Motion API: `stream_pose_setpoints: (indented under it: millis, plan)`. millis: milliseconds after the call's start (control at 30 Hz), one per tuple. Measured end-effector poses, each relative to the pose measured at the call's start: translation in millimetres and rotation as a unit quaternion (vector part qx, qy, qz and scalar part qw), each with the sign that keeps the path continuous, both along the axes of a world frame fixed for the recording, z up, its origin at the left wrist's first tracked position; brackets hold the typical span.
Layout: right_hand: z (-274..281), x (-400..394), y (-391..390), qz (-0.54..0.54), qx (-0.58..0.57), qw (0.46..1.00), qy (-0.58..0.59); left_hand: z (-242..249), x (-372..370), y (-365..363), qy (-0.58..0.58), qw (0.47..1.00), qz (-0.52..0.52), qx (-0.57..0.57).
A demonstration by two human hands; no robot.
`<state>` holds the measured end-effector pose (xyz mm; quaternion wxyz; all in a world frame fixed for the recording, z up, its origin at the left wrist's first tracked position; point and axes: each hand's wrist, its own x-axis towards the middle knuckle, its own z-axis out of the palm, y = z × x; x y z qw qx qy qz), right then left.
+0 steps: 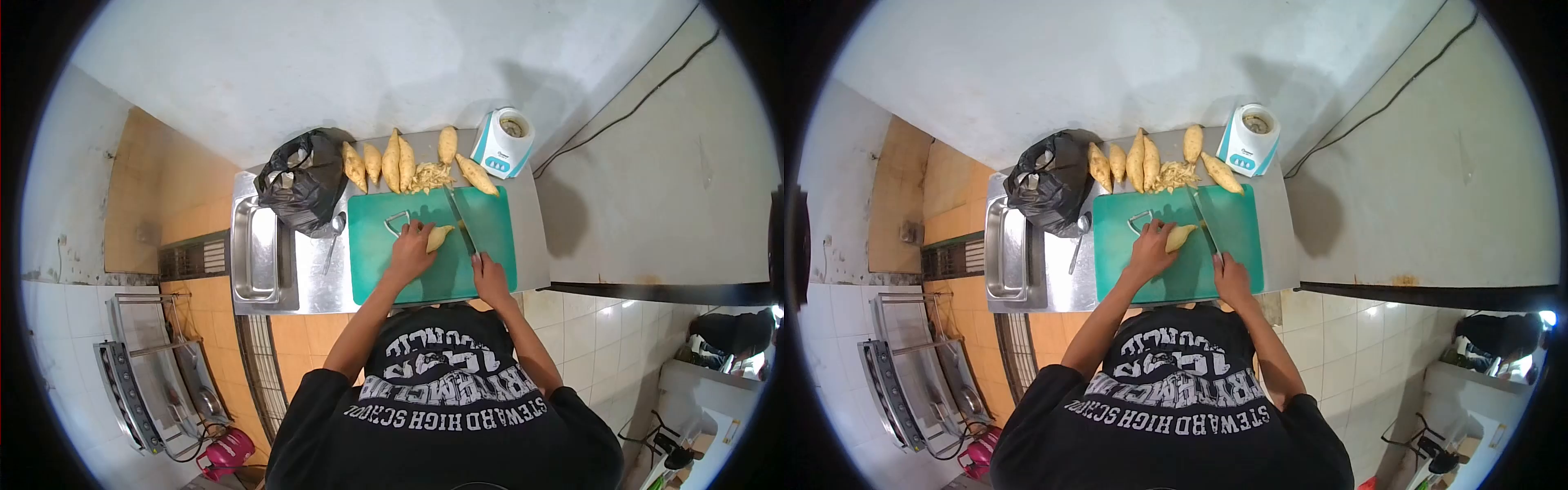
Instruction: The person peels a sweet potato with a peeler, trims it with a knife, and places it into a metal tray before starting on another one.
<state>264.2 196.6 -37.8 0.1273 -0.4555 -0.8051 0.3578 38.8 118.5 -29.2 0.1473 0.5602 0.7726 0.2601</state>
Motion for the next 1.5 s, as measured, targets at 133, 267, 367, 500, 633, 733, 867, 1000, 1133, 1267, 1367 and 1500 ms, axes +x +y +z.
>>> stream_pose_setpoints:
  millis: [133, 267, 367, 500, 633, 733, 867, 1000, 1133, 1267, 1367, 1500]
  plan:
    - [3.2, 7.2, -9.4, 0.03, 0.05, 0.99, -0.132, -3.4, 2.9, 5.3, 0.058, 0.998, -0.008, -0.012]
    - [0.4, 6.5, -18.2, 0.026, 0.055, 0.992, -0.114, -3.6, 11.0, 6.8, 0.13, 0.991, -0.004, -0.014]
    - [2.0, 5.6, -20.4, 0.022, 0.044, 0.992, -0.119, -7.5, 17.7, 10.2, 0.115, 0.993, 0.019, 0.014]
    - [4.6, 4.4, -20.3, 0.028, 0.045, 0.99, -0.132, -7.1, 15.3, 11.9, 0.112, 0.993, 0.034, 0.03]
    - [15.7, 9.2, -20.2, 0.039, 0.03, 0.989, -0.142, -4.7, 13.7, 13.3, 0.106, 0.993, 0.028, 0.055]
    - [31.4, 13.1, -17.3, 0.054, 0.019, 0.987, -0.152, -4.3, 12.6, 13.3, 0.114, 0.992, 0.023, 0.052]
    - [39.9, 12.7, -7.1, 0.072, 0.018, 0.983, -0.169, -4.5, 13.0, 14.5, 0.111, 0.992, 0.028, 0.046]
    - [48.4, 10.6, -2.8, 0.093, 0.026, 0.978, -0.183, -4.7, 12.0, 14.1, 0.102, 0.994, 0.023, 0.04]
    - [26.5, 9.6, -12.1, 0.091, 0.028, 0.976, -0.194, -8.4, 10.2, 14.4, 0.109, 0.993, 0.015, 0.047]
    - [-7.3, -13.2, -9.6, 0.069, 0.008, 0.982, -0.173, -6.2, 7.5, 12.4, 0.086, 0.994, 0.013, 0.061]
    - [-14.2, -35.7, 1.5, 0.066, 0.067, 0.988, -0.121, -3.8, 10.0, 12.5, 0.074, 0.996, 0.01, 0.058]
    - [-8.3, -44.3, 3.2, 0.054, 0.046, 0.987, -0.146, -4.5, 11.4, 12.1, 0.086, 0.995, 0.03, 0.029]
